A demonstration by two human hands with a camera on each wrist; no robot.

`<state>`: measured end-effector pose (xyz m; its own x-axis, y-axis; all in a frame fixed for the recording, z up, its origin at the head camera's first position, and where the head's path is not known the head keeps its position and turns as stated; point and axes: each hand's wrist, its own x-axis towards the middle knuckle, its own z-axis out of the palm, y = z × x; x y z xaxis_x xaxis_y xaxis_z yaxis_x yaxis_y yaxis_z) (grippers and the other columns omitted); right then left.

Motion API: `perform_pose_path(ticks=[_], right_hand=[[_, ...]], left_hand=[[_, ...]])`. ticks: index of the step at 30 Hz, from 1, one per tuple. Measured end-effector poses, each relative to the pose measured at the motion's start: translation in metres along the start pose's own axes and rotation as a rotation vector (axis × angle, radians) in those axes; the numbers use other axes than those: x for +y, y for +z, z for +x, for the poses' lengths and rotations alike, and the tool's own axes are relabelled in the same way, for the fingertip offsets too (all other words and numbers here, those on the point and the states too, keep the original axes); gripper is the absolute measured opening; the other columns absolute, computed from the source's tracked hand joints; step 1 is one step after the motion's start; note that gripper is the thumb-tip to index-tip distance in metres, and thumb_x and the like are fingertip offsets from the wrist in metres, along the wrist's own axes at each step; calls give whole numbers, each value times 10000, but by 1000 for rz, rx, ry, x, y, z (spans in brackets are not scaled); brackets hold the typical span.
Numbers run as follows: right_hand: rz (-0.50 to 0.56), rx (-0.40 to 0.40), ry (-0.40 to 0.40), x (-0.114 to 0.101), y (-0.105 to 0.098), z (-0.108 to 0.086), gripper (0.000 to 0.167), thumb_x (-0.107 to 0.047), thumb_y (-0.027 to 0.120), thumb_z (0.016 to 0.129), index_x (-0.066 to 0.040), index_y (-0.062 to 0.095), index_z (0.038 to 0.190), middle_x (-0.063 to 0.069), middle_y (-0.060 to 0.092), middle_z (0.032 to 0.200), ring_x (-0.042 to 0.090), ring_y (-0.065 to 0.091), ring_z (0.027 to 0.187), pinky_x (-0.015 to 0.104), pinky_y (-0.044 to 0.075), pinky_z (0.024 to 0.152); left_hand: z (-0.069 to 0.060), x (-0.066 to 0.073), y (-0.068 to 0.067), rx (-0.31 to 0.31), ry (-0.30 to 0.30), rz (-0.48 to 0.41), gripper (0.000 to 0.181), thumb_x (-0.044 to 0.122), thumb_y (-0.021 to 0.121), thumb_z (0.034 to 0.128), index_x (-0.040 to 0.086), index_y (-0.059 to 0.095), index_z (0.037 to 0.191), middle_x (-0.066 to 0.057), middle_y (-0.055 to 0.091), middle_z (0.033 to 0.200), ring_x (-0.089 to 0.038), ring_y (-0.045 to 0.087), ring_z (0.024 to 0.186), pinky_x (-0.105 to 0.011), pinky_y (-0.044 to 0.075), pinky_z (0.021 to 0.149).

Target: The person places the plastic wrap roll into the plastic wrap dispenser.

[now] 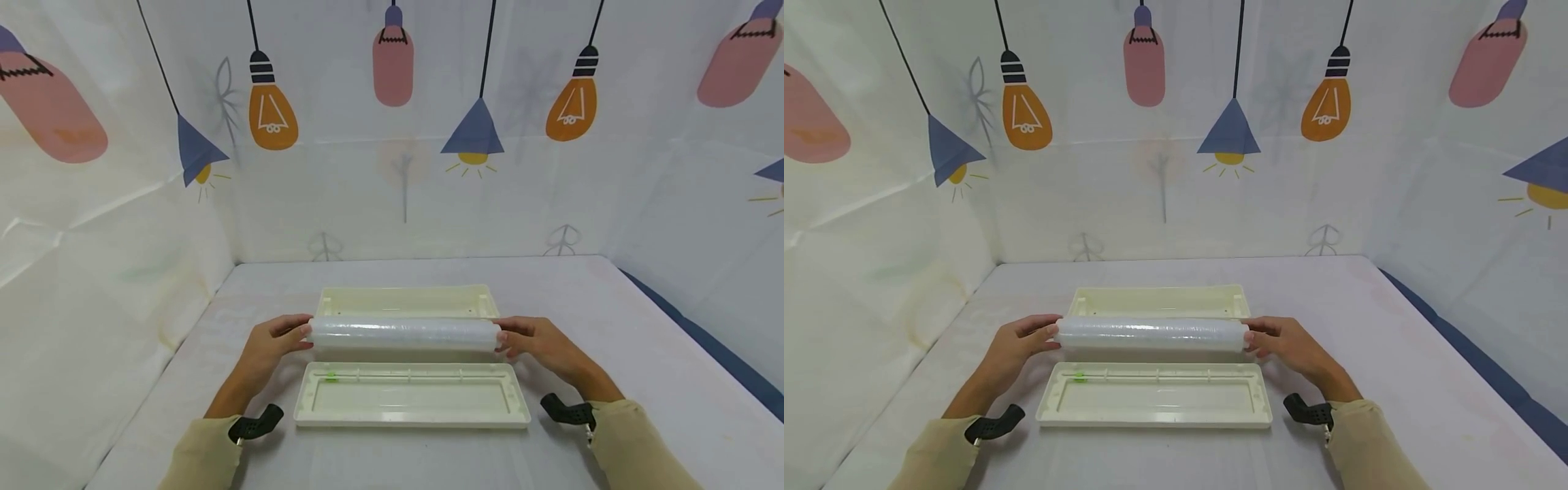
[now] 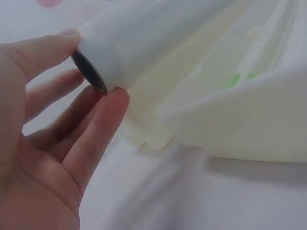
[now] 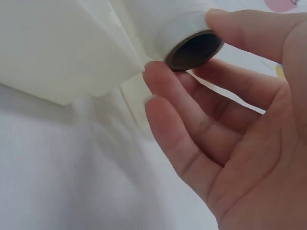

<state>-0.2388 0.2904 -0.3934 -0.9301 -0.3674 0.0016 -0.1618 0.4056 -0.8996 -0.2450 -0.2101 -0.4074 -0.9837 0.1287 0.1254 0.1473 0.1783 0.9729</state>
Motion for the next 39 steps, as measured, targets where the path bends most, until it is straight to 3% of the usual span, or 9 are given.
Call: perform_pose_path(ticks=[5,11,16,22,29,35,39], right_hand=[[57,-4,-17,-1,5,2,505,-248,643,1003,59,531,1388,198,652,1210,307,702,985,400,587,841],[69,16,-30,-6,9,4,492,-253,635,1009,49,535,1383,200,644,1221,309,700,979,367,586,848],[72,49,-36,-9,11,7,501,-283,635,1008,22,539,1394,195,636,1247,303,703,973,343,584,849],[96,83,-25,-8,12,7,485,-269,643,1004,31,542,1371,211,632,1234,314,705,961,355,585,848],[117,120,-23,-11,10,2,485,-258,652,996,54,544,1351,222,632,1204,324,704,943,367,590,836],[131,176,-79,-13,5,0,467,-230,636,1009,55,536,1364,224,638,1183,318,704,912,353,596,814],[182,186,-138,-16,4,1,470,-175,603,1026,74,487,1407,156,672,1151,305,709,886,370,599,806]], left_hand=[[-1,2,-3,31,25,11,476,274,715,956,-46,619,1296,-201,636,1249,-220,710,941,-268,567,861],[-1,3,-6,59,1,40,471,316,702,963,7,622,1310,-166,624,1294,-215,700,980,-246,556,872],[0,3,-6,67,-6,-7,460,266,707,963,-16,613,1314,-164,611,1300,-213,703,966,-264,565,865],[2,3,-1,56,42,-110,496,164,742,932,-76,580,1335,-142,626,1272,-160,675,1031,-300,558,900],[3,4,4,57,39,-123,506,154,750,924,-64,576,1346,-105,628,1285,-143,657,1076,-285,548,915],[3,6,6,35,60,-140,524,147,739,932,-68,553,1373,-86,631,1288,-151,655,1090,-271,535,933],[4,8,7,30,71,-137,527,139,737,933,-64,546,1381,-66,630,1290,-147,649,1098,-244,524,935]])
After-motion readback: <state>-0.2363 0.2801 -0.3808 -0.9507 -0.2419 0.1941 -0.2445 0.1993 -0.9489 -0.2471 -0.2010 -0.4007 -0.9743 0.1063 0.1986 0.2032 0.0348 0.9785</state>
